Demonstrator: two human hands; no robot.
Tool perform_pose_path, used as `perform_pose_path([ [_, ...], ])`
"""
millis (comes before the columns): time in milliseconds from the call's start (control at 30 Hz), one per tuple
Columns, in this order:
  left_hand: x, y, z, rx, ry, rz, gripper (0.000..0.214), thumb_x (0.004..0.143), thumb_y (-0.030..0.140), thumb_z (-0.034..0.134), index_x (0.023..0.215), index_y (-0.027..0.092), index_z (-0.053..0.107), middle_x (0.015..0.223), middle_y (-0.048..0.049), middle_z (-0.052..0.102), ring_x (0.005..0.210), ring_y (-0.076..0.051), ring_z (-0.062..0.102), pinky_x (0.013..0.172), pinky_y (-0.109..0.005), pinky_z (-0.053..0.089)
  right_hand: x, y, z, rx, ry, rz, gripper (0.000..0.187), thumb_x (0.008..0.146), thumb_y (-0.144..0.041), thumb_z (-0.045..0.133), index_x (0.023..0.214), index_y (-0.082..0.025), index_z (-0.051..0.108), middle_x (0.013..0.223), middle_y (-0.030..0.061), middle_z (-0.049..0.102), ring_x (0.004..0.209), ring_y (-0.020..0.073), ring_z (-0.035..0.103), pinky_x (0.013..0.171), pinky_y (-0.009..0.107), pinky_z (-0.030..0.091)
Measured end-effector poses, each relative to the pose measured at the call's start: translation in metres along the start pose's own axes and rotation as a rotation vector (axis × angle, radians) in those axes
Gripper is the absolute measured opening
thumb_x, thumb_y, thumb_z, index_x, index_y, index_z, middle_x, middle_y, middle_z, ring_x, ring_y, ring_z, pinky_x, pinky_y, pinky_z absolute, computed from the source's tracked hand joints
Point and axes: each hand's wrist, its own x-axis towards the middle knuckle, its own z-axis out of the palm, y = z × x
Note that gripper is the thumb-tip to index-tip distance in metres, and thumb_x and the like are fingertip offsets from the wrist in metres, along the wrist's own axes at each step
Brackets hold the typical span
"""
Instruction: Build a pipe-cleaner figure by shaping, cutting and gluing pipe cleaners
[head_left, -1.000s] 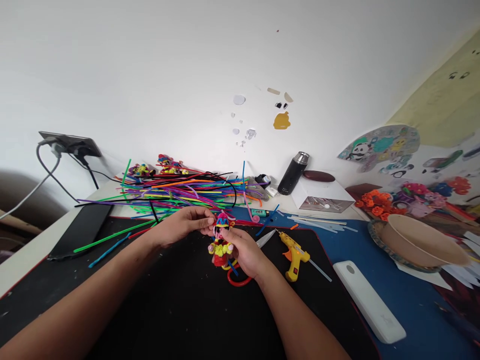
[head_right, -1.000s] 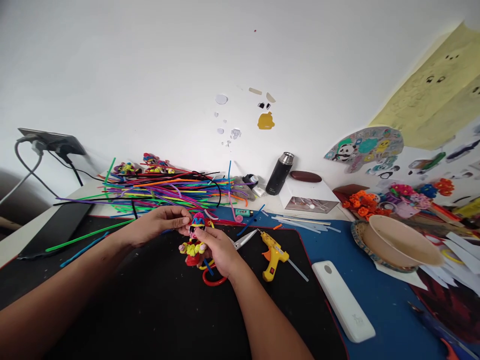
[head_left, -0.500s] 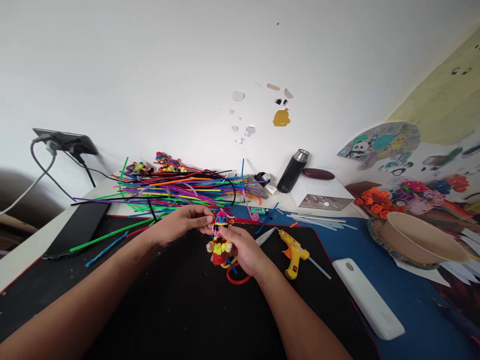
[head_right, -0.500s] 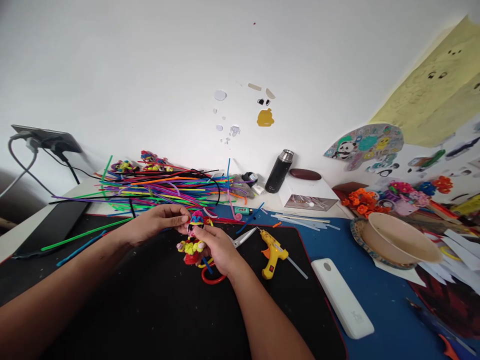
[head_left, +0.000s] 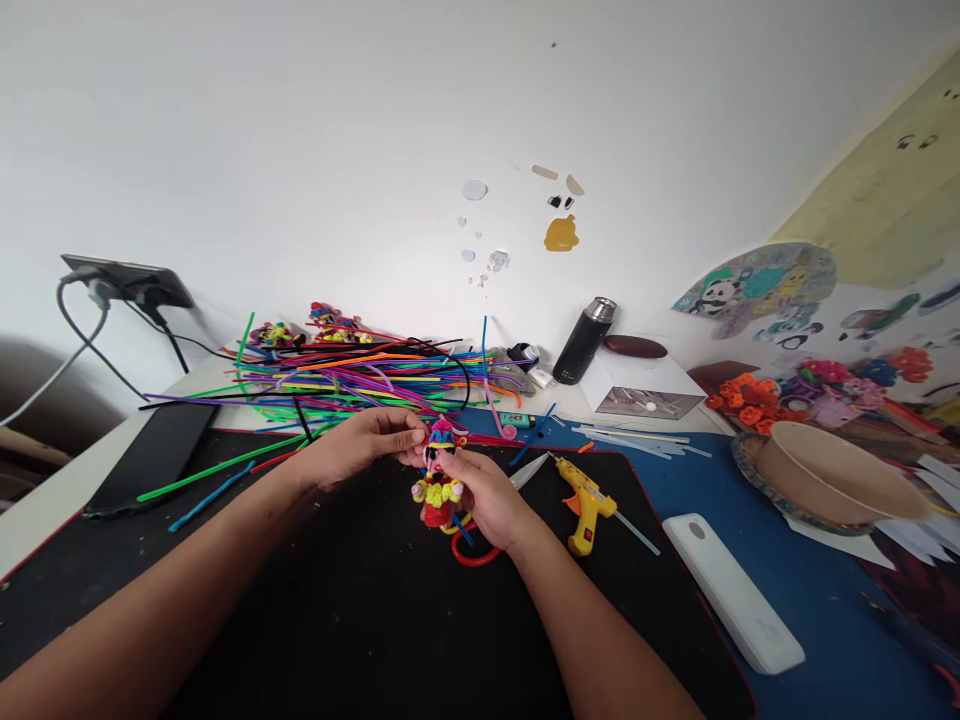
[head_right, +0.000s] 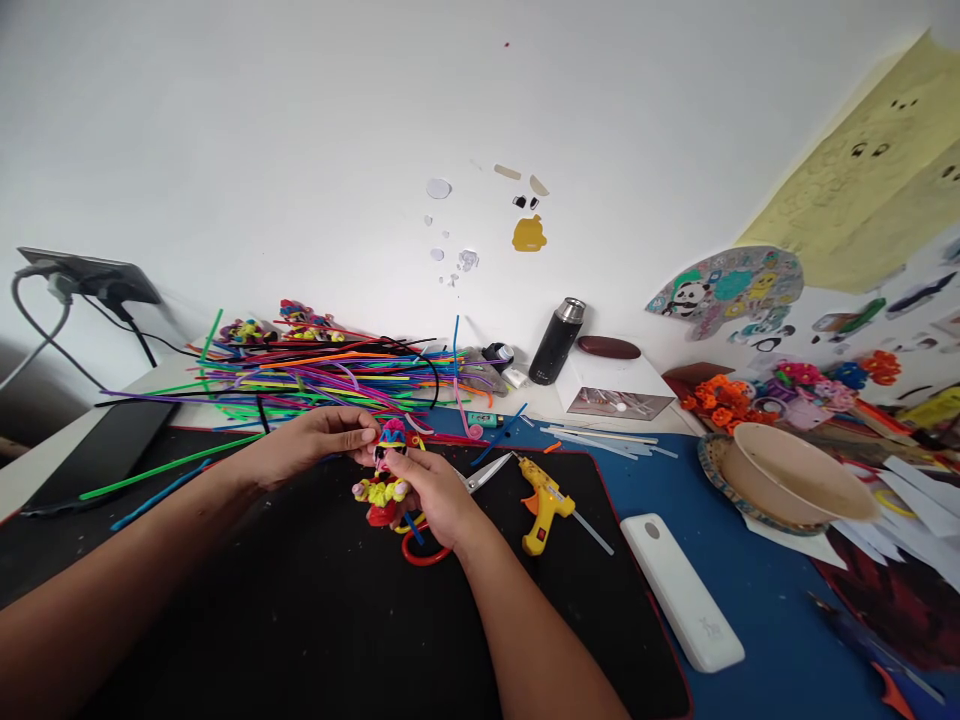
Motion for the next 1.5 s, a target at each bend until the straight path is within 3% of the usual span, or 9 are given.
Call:
perform_pose_path([
  [200, 0.0004, -0.001, -0.002, -0.003, -0.006, -0.012, 0.041, 0.078, 0.054, 0.092, 0.088, 0.017, 0.077, 0.085, -0.0037, 0.077, 0.084, -0.02, 0.072, 0.086, -0.032, 0.058, 0.0007, 0.0025, -0.0012, 0.025, 0.001, 0.002, 0.063, 0.083, -0.066, 0.084, 0.113, -0.011, 0.078, 0.075, 0.0052, 0.072, 0.057, 0.0162, 0.069, 0.05, 0.025, 0.056],
  [833, -0.0002, -0.0005, -0.0009, 0.01, 0.001, 0.005, 0.042, 0.079, 0.056, 0.091, 0.088, 0.017, 0.078, 0.085, -0.0049, 0.077, 0.083, -0.021, 0.072, 0.086, -0.033, 0.059, -0.0008, 0.0, 0.0001, -0.002, -0.016, 0.003, 0.063, 0.085, -0.068, 0.08, 0.113, -0.011, 0.076, 0.078, 0.009, 0.077, 0.058, 0.0193, 0.073, 0.047, 0.024, 0.053],
  [1133, 0.0001, -0.0016, -0.0048, 0.023, -0.027, 0.006, 0.043, 0.08, 0.057, 0.089, 0.091, 0.018, 0.078, 0.087, -0.0049, 0.077, 0.086, -0.02, 0.072, 0.087, -0.031, 0.057, 0.0003, 0.001, -0.0016, 0.024, 0.009, 0.005, 0.063, 0.084, -0.066, 0.083, 0.112, -0.011, 0.076, 0.076, 0.0059, 0.073, 0.059, 0.0185, 0.071, 0.052, 0.027, 0.056],
  [1500, -0.0015, -0.0016, -0.0062, 0.0, -0.031, 0.002, 0.049, 0.084, 0.065, 0.083, 0.088, 0.016, 0.079, 0.088, -0.0076, 0.077, 0.085, -0.021, 0.072, 0.083, -0.03, 0.057, -0.0016, -0.0009, 0.0003, 0.034, 0.031, 0.004, 0.06, 0.08, -0.067, 0.086, 0.101, -0.012, 0.075, 0.074, 0.0048, 0.071, 0.058, 0.0174, 0.07, 0.049, 0.026, 0.056],
])
